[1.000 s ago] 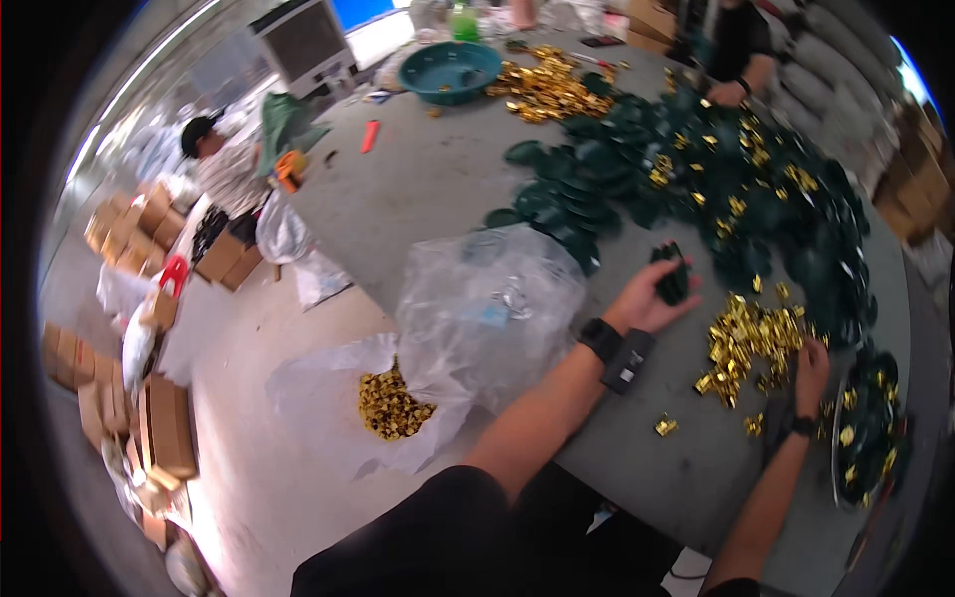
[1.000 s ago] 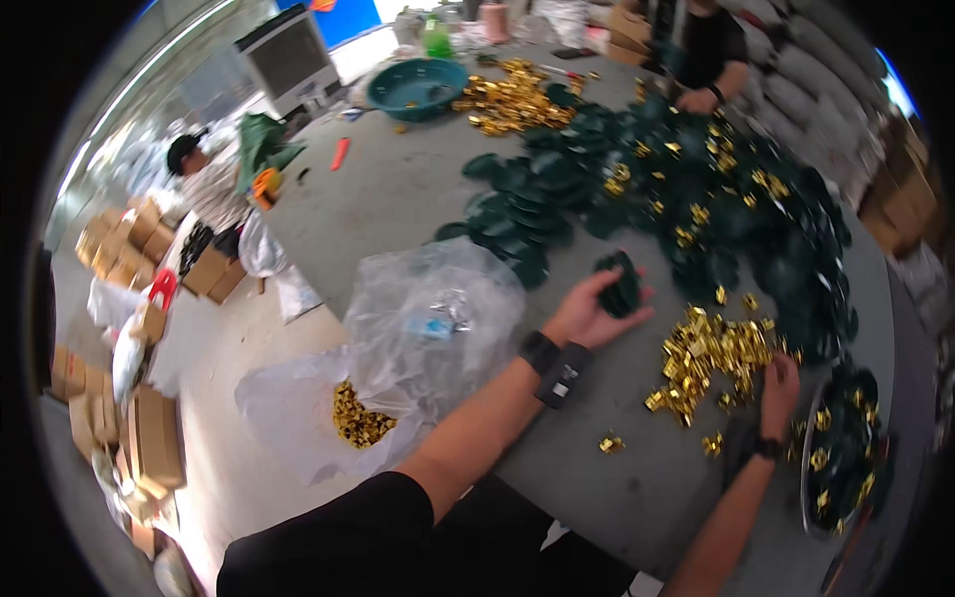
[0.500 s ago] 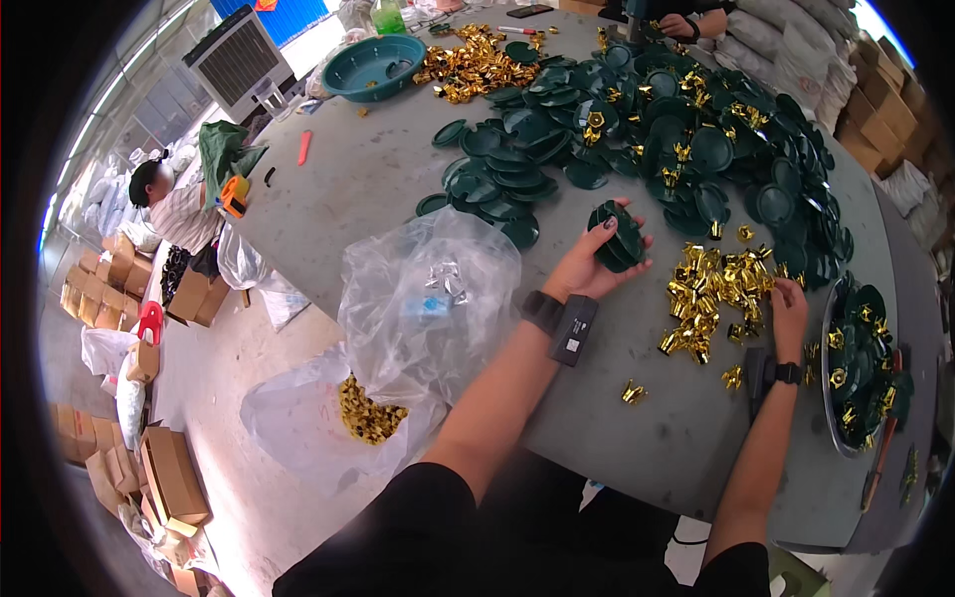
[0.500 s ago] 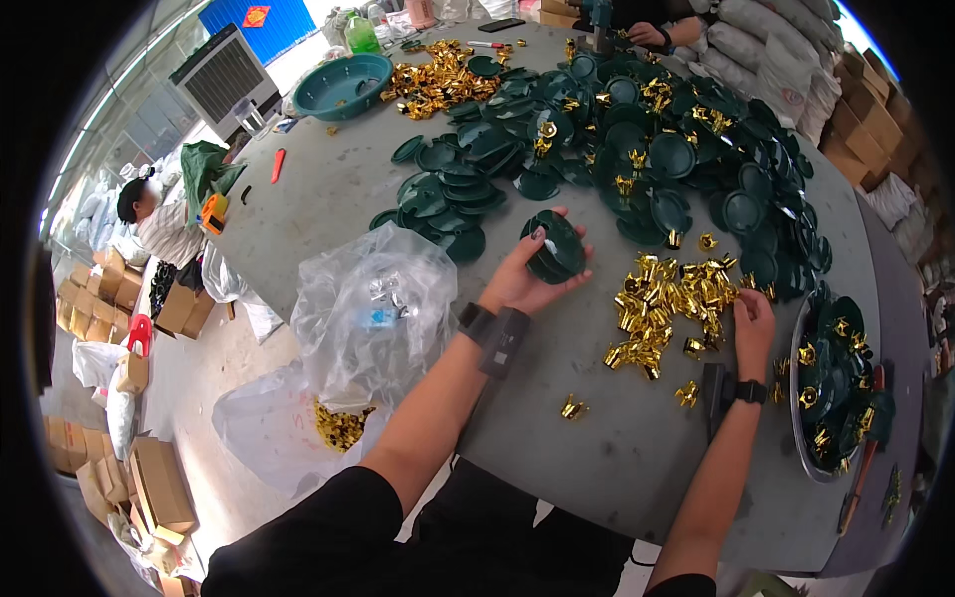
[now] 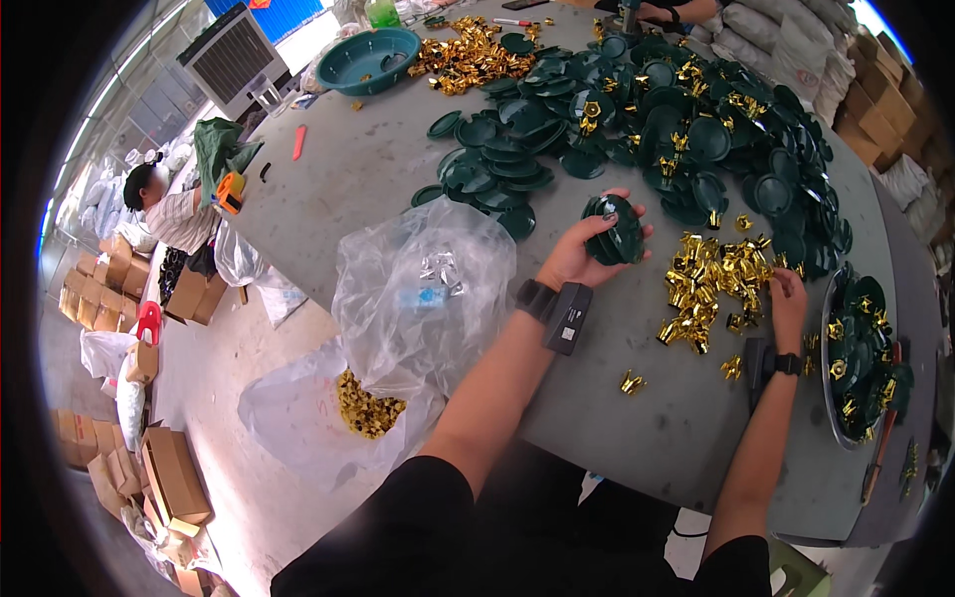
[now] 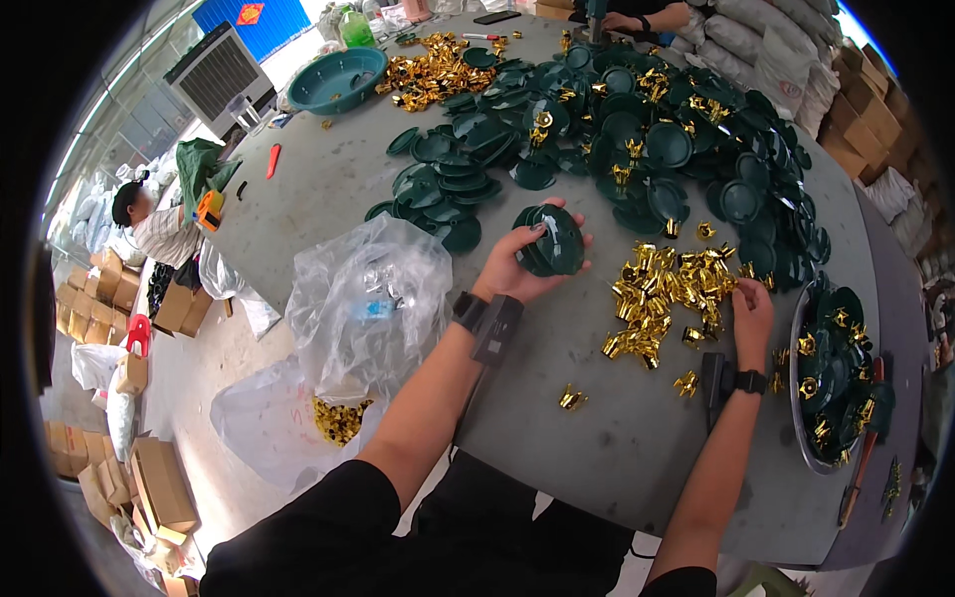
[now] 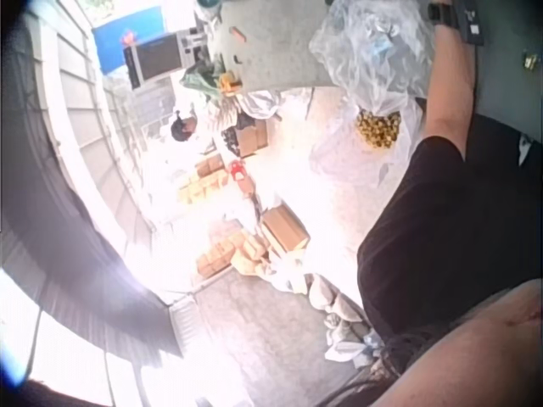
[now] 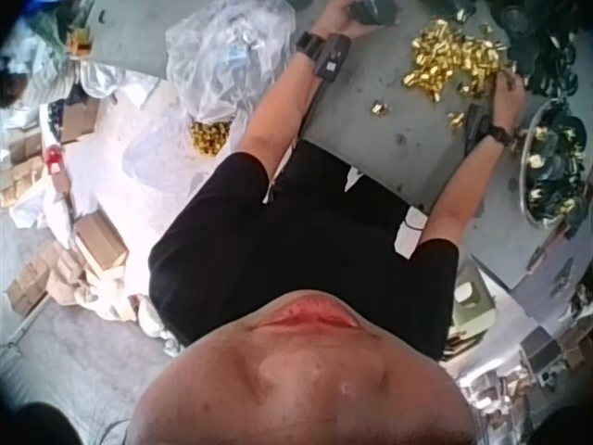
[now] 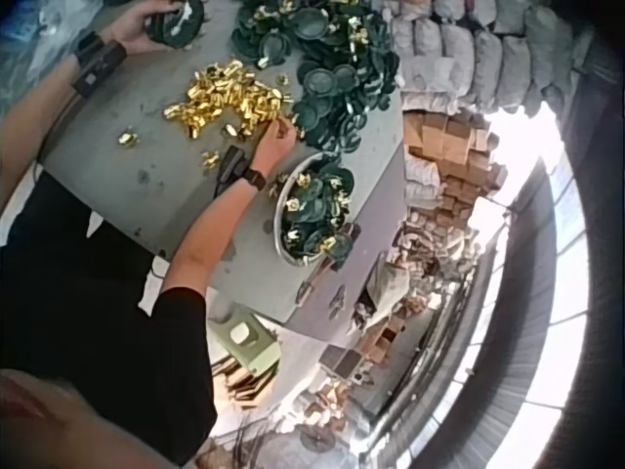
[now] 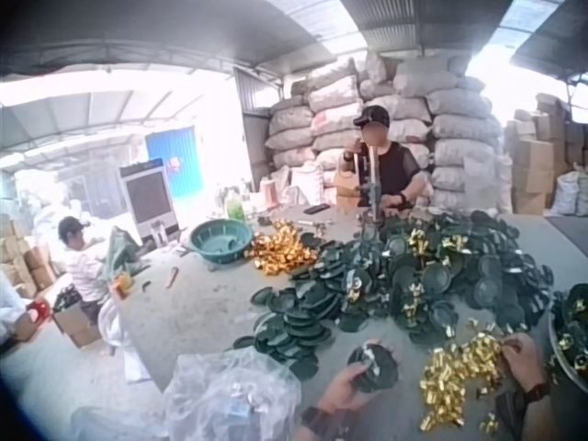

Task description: The recorder is seen attaching small gold-colored components to green plastic disc-shaped bases at a work table in a factory or warehouse setting.

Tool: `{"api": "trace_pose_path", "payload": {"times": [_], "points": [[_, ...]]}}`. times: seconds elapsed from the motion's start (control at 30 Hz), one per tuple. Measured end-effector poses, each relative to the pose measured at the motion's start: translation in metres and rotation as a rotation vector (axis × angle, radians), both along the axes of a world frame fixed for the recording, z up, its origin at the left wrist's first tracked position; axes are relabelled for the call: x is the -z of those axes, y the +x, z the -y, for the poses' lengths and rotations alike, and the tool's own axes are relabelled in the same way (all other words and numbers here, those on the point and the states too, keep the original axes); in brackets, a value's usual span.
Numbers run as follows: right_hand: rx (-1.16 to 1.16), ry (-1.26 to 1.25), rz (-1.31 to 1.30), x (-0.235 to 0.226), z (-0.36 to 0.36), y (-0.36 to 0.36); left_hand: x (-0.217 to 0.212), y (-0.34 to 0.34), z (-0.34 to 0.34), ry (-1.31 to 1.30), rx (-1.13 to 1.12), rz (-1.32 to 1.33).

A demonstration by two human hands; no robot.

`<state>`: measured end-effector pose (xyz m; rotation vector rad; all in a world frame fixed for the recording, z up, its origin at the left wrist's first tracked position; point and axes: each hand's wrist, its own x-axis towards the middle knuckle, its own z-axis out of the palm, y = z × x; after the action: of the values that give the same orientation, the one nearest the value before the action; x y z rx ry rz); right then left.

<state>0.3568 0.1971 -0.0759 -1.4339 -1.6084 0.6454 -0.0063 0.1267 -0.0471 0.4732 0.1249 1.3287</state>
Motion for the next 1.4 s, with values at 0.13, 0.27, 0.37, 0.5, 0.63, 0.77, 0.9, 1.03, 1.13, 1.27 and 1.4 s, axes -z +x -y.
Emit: {"api": "trace_pose_path", "payload": {"times": [0.13, 0.27, 0.37, 0.5, 0.63, 0.77, 0.9, 1.03, 1.13, 1.27, 1.4], "points": [[-0.011, -0.01, -0.009, 0.003, -0.002, 0.002, 0.001, -0.002, 0.001, 0.031, 0.007, -0.016], [-0.01, -0.017, -0.036, 0.008, -0.004, 0.007, -0.001, -0.006, -0.004, 0.039, -0.072, 0.043], [-0.002, -0.018, 0.013, 0.006, -0.006, 0.009, -0.004, -0.009, -0.003, 0.085, 0.032, -0.023], [-0.011, -0.013, 0.017, -0.003, -0.005, 0.005, -0.007, -0.011, -0.007, 0.088, 0.137, -0.059], [0.021, -0.001, 0.072, 0.0, -0.004, 0.007, 0.0, -0.011, -0.009, 0.112, 0.17, -0.017], [0.078, -0.092, 0.048, -0.005, 0.002, 0.007, -0.003, -0.01, -0.005, 0.097, 0.155, -0.022], [0.202, -0.023, 0.183, -0.011, 0.004, 0.009, -0.005, -0.009, -0.003, 0.117, 0.137, -0.064], [0.025, 0.129, 0.075, -0.076, 0.033, -0.058, -0.01, -0.001, 0.004, 0.115, 0.121, -0.134], [-0.308, 0.063, 0.022, -0.125, 0.077, -0.126, -0.01, 0.01, 0.003, 0.153, 0.207, -0.121], [-0.614, 0.154, 0.162, -0.12, 0.1, -0.171, -0.015, 0.024, 0.009, 0.16, 0.24, -0.209], [-0.508, 0.25, 0.274, -0.104, 0.101, -0.173, -0.012, 0.032, 0.011, 0.123, 0.206, -0.233]]}}
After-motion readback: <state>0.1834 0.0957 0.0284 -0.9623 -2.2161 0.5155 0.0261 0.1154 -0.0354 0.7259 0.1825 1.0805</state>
